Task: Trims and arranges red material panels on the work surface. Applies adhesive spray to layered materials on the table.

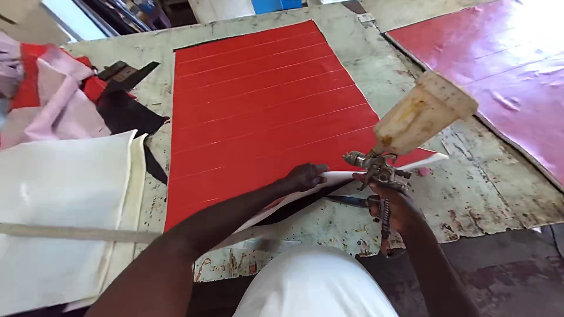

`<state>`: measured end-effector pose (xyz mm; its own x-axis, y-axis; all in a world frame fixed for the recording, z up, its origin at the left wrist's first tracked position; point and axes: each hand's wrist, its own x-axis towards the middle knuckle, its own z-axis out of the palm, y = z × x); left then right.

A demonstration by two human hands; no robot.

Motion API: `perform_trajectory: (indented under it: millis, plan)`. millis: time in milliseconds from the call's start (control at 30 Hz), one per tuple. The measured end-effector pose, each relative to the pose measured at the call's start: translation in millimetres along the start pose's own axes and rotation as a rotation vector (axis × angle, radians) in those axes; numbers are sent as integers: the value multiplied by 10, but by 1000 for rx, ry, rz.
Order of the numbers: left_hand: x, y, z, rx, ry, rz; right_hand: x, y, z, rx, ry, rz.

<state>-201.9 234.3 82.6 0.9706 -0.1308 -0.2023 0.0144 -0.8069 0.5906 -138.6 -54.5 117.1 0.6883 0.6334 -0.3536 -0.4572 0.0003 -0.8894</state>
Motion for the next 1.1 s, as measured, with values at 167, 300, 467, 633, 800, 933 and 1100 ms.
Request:
perform_trajectory:
  millis: [167,300,467,633,800,933,1100]
  plan:
    - [-598,355,484,193,243,-175,213,165,-33,-73,-16,114]
    - [-1298,223,887,289,463,-311,346,362,-203,-116,-32,199]
    - [-2411,-372,863,381,599,-534,323,331,-277,-81,-233,200]
    - [-2722,-463,294,389,625,-631,302,189,-145,-41,-352,213]
    - [-2342,-461,-333,470,644,-615,358,44,106,-69,-465,207]
    - [-2160,-480,-687,569,706,-561,550,-135,291,-119,-462,161]
    - [-1971,-420,-846,691,986,-468,864,-432,380,-169,-465,53]
